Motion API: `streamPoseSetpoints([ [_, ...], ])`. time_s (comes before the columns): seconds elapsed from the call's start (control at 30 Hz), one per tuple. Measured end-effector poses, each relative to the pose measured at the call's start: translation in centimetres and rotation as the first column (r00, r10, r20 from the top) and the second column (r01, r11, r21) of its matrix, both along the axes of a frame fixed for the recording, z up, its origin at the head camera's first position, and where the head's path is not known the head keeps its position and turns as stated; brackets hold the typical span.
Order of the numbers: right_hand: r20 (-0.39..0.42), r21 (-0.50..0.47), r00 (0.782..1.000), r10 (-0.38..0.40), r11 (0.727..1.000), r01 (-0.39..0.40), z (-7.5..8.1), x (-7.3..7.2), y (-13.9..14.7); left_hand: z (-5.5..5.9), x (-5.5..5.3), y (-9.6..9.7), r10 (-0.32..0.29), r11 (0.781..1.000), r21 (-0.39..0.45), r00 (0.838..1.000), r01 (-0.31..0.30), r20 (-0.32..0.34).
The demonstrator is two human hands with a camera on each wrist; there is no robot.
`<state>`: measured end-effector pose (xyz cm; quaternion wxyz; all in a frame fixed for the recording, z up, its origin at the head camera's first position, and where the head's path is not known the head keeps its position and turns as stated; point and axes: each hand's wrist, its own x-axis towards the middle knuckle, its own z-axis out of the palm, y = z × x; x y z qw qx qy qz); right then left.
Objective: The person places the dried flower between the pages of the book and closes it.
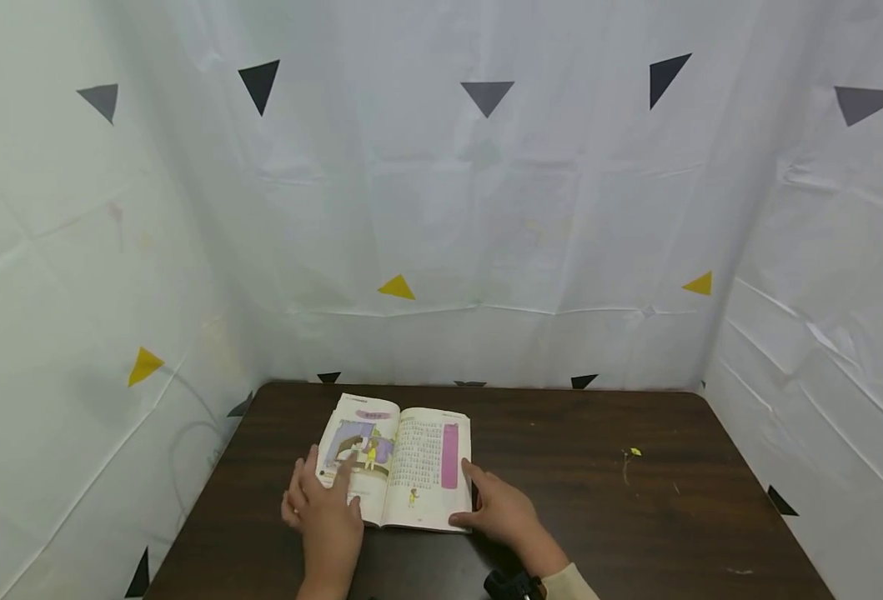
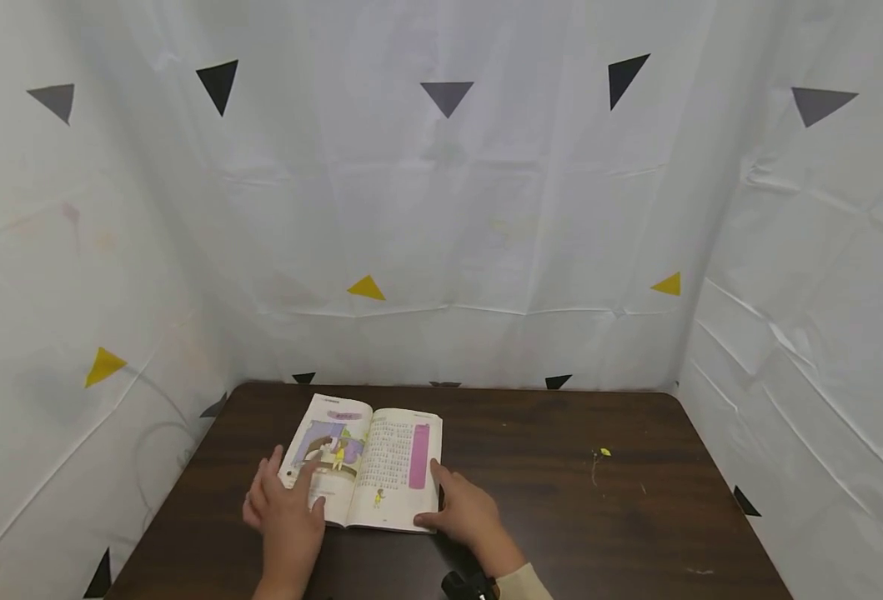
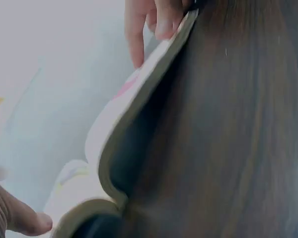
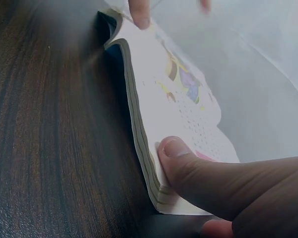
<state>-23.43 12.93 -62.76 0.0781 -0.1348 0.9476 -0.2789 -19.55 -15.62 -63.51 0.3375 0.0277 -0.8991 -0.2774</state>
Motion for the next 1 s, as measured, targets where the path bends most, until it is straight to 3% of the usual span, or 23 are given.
streamPoseSetpoints([
  [0.1, -0.006, -0.004, 1.0, 0.002, 1.0, -0.002, 0.0, 0.1, -0.1, 0.0, 0.1, 0.7, -0.155, 0.981, -0.125, 0.988, 0.151, -0.025],
  [0.2, -0.019, -0.007, 1.0, -0.001, 1.0, 0.001, 0.0, 0.1, -0.1, -0.3, 0.1, 1.7, -0.296, 0.931, -0.213, 0.955, 0.296, 0.034],
  [0.3, -0.05, 0.001, 0.999, -0.003, 1.0, 0.003, 0.1, 0.1, 0.0, -0.7, 0.2, 2.7, -0.332, 0.908, -0.225, 0.935, 0.353, 0.125],
  [0.4, -0.069, -0.011, 0.998, -0.006, 1.0, 0.005, 0.4, 0.2, 0.2, -1.2, 0.2, 3.3, -0.314, 0.912, -0.211, 0.929, 0.352, 0.196],
  [0.7, -0.118, -0.134, 0.993, 0.018, 0.99, -0.034, 0.2, 1.1, 1.6, -1.9, 0.0, 3.5, -0.296, 0.928, -0.148, 0.917, 0.343, 0.266],
  [0.83, -0.092, -0.216, 0.995, 0.026, 0.975, -0.045, 0.1, 1.8, 3.2, -2.2, 0.2, 3.3, -0.298, 0.933, -0.109, 0.907, 0.343, 0.299],
  [1.0, -0.007, -0.239, 1.0, 0.007, 0.971, -0.008, 0.5, 2.6, 6.7, -2.4, 0.4, 3.1, -0.306, 0.935, -0.081, 0.899, 0.346, 0.315],
])
